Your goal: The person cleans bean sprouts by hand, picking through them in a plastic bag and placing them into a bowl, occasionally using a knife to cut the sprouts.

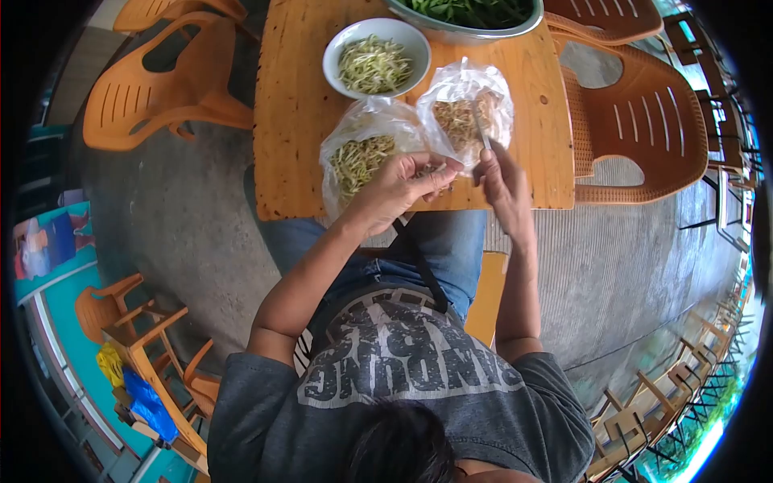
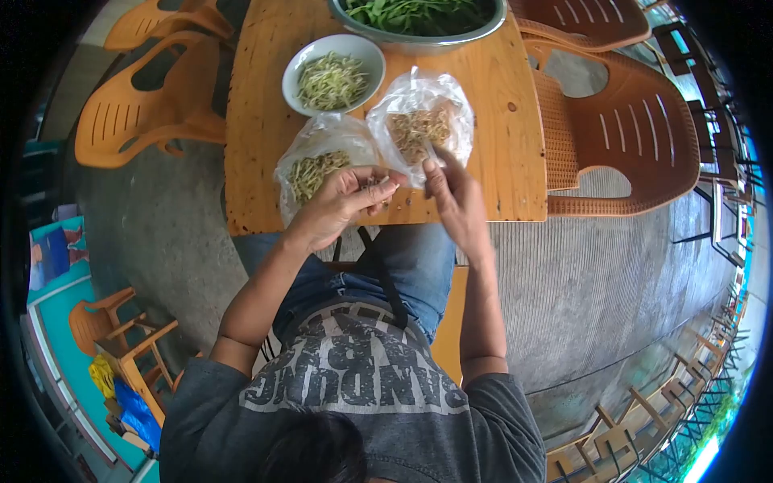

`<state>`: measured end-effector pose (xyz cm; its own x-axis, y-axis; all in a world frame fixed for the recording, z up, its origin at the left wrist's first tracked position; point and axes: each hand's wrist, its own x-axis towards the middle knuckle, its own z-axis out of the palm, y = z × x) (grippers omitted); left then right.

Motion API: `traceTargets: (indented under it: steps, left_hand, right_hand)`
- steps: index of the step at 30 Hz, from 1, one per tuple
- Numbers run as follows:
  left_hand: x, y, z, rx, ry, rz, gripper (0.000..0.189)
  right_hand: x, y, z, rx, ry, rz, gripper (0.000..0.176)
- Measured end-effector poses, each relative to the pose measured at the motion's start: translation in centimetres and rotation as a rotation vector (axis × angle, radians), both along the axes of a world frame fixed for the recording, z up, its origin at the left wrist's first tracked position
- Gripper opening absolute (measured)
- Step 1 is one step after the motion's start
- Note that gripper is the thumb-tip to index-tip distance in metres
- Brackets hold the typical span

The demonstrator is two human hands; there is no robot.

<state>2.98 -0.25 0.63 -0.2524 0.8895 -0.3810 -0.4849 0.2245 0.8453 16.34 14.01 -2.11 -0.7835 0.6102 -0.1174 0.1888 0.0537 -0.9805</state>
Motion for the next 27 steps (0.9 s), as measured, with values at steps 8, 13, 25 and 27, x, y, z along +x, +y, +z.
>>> traceTargets:
  steps: [8,13,25,27]
  left_hand:
    - [3.6,-6.9,-0.7,-0.014,-0.583,0.093,0.021]
    - [2.9,-9.9,-0.4,0.015,-0.465,0.161,0.024]
    - [-1.3,-14.6,-0.9,0.142,-0.341,0.635,0.023]
    - [-1.2,-15.0,-1.2,0.138,-0.345,0.68,0.021]
  right_hand:
    - [-2.0,1.5,-0.1,0.7,-0.176,-0.196,0.012]
    - [-3.1,-0.6,1.2,0.564,-0.183,-0.214,0.012]
    - [-9.0,-10.7,0.0,0.659,-0.215,0.301,0.025]
    - [-9.1,-10.6,-0.1,0.657,-0.219,0.317,0.025]
